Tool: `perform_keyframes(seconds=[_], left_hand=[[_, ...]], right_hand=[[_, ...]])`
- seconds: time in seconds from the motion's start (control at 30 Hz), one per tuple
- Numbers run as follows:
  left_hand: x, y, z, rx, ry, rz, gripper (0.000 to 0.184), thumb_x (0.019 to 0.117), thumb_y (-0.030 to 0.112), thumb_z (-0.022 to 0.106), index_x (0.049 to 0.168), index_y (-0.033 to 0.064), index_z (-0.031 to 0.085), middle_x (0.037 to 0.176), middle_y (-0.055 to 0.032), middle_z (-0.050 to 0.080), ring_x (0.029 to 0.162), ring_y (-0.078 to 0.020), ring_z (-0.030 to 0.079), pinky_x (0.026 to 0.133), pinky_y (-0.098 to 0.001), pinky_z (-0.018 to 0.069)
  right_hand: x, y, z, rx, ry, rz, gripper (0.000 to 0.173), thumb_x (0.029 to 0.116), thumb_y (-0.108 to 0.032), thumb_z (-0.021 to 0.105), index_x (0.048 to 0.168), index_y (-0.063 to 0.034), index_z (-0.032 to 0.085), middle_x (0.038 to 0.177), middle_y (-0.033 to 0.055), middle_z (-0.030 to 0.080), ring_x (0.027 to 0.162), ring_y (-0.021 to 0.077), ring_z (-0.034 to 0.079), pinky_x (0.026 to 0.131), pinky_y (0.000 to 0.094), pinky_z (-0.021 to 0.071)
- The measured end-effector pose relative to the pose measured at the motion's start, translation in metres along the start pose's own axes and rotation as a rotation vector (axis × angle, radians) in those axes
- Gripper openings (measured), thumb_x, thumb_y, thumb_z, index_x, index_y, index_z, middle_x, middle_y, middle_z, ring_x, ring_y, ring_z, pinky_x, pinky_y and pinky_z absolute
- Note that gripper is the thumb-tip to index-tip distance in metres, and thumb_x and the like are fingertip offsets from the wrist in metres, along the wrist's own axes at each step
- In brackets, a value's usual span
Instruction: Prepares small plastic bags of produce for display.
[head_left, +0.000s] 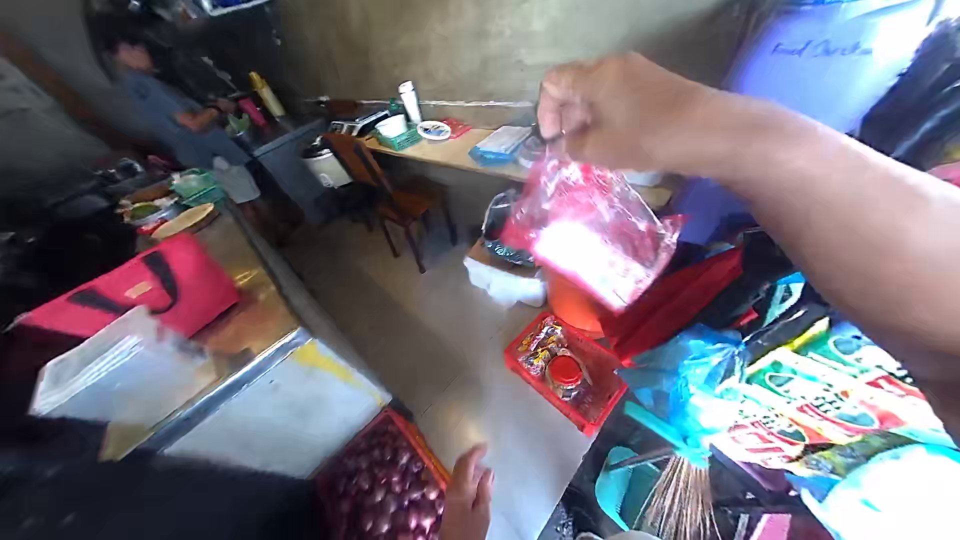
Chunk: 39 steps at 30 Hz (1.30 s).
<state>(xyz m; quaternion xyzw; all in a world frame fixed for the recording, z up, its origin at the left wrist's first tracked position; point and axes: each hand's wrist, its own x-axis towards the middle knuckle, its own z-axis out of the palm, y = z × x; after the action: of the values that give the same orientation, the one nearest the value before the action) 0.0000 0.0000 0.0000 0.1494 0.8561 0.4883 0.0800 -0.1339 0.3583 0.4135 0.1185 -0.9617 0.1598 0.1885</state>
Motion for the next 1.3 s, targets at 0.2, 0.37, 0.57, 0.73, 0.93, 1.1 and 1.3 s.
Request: perform_keyframes(seconds=[0.2,0.37,0.57,0.73,0.93,1.1,1.3], left_hand=[[-0.049,0.074,-0.059,-0.817,-0.033,0.197,0.051,0.1079,0.023,0.047,0.149,0.0022,0.026,0.125,-0.0128,0.063,0.085,-0.0213,0.072,0.073,-0.0377,0.0636],[-0.113,0.059,-0.061,-1.126,0.018,-0.249,0.041,0.1065,0.019,0.045,0.143,0.0071,0.030,0.109,-0.0140,0.068,0.083,-0.0259,0.073,0.070,-0.0411,0.0629],[-0.156,-0.006,-0.033,-0.905,0.137,-0.449,0.012,0.0968,-0.005,0.052,0.107,-0.0007,0.055,0.085,-0.0071,0.064,0.069,-0.0140,0.065,0.062,-0.0309,0.0570],[-0.182,-0.021,-0.015,-0.519,-0.170,-0.372,0.024,0.0981,0.003,0.054,0.120,-0.0045,0.054,0.085,-0.0100,0.064,0.060,-0.0126,0.060,0.055,-0.0290,0.0531],[-0.225,-0.017,0.043,-0.186,-0.582,-0.195,0.025,0.0999,0.010,0.058,0.119,-0.0055,0.063,0.106,-0.0205,0.069,0.094,-0.0273,0.069,0.088,-0.0464,0.0564],[-0.289,0.004,0.103,-0.096,-0.850,-0.095,0.024,0.0992,0.007,0.060,0.118,-0.0078,0.064,0.108,-0.0243,0.069,0.098,-0.0319,0.069,0.093,-0.0485,0.0544],[-0.396,0.026,0.145,-0.045,-1.051,0.074,0.023,0.0983,0.008,0.058,0.115,-0.0057,0.066,0.108,-0.0193,0.071,0.096,-0.0255,0.070,0.090,-0.0441,0.0569]], right_hand=[[-0.130,-0.154,0.096,0.053,-0.341,-0.351,0.017,0.0873,-0.002,0.071,0.096,-0.0160,0.076,0.095,0.0032,0.070,0.088,0.0207,0.068,0.077,0.0452,0.0584],[-0.255,-0.230,0.225,0.364,-0.494,-0.221,0.024,0.0891,0.012,0.060,0.109,0.0069,0.071,0.119,0.0264,0.068,0.119,0.0421,0.064,0.104,0.0544,0.0517],[-0.361,-0.255,0.303,0.471,-0.390,0.317,0.023,0.0933,0.002,0.061,0.111,-0.0003,0.075,0.115,0.0225,0.070,0.107,0.0378,0.069,0.094,0.0550,0.0569],[-0.443,-0.253,0.332,0.361,-0.470,0.549,0.039,0.0910,0.005,0.059,0.123,-0.0104,0.075,0.129,0.0283,0.063,0.108,0.0468,0.067,0.088,0.0645,0.0563],[-0.536,-0.273,0.333,0.394,-0.593,0.738,0.019,0.0930,-0.008,0.067,0.106,0.0016,0.077,0.133,0.0310,0.060,0.116,0.0497,0.063,0.096,0.0666,0.0519],[-0.652,-0.299,0.318,0.376,-0.448,0.962,0.033,0.0946,-0.012,0.067,0.123,0.0046,0.069,0.135,0.0343,0.058,0.118,0.0528,0.062,0.096,0.0689,0.0504],[-0.781,-0.344,0.304,0.423,-0.306,1.204,0.029,0.0938,-0.005,0.065,0.120,0.0053,0.069,0.128,0.0319,0.063,0.116,0.0497,0.064,0.098,0.0665,0.0514]])
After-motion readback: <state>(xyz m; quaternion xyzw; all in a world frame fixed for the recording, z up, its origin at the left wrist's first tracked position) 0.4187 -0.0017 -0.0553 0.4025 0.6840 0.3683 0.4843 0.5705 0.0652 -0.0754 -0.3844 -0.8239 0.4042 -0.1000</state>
